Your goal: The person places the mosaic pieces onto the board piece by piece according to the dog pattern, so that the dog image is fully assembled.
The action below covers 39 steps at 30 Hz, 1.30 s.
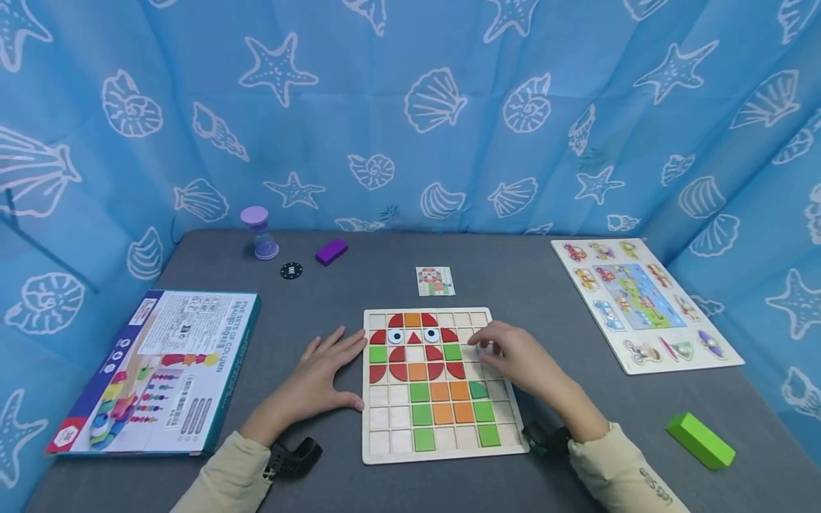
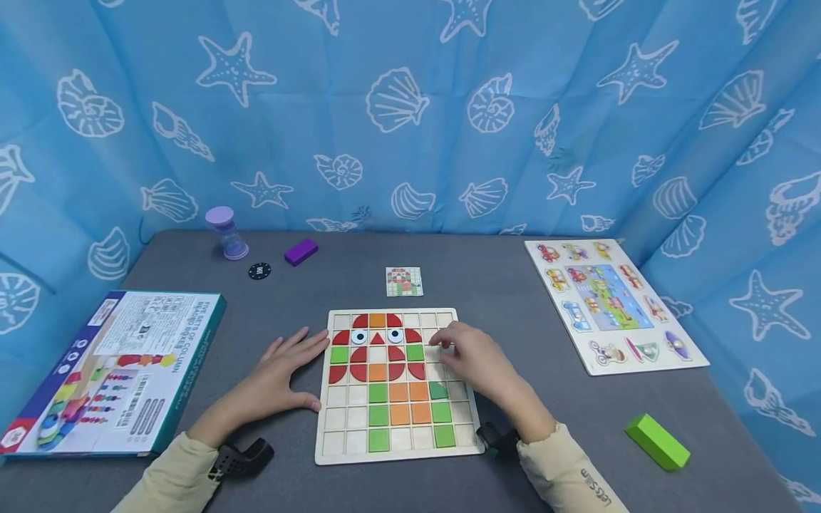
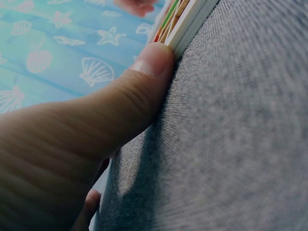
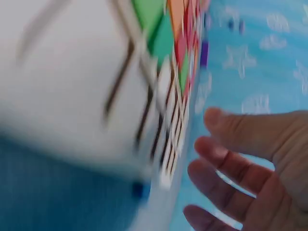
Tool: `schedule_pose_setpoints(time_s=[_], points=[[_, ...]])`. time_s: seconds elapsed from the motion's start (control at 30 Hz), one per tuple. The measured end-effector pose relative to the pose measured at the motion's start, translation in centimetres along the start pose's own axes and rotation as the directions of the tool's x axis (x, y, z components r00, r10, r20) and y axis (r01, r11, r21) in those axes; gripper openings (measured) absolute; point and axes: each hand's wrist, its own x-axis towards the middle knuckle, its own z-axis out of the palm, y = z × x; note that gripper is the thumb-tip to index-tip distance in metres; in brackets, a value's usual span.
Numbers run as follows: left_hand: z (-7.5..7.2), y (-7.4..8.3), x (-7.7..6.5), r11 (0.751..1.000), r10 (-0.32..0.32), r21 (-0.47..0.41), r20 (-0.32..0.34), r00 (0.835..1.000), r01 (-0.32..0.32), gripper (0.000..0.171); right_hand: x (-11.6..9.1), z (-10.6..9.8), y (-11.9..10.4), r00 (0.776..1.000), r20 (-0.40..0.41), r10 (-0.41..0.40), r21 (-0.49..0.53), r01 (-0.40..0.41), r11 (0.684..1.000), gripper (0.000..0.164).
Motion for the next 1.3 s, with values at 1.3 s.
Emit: schedule_pose_setpoints(time_s=[1.3], points=[[-0.7,-0.2,-1.1,1.0,-0.022,-0.01,0.009,1.0,0.022,0.1,-2.9,-0.3,0.9,0.983,0.106,-0.152,-0.095,0.163,0.982,0.012]])
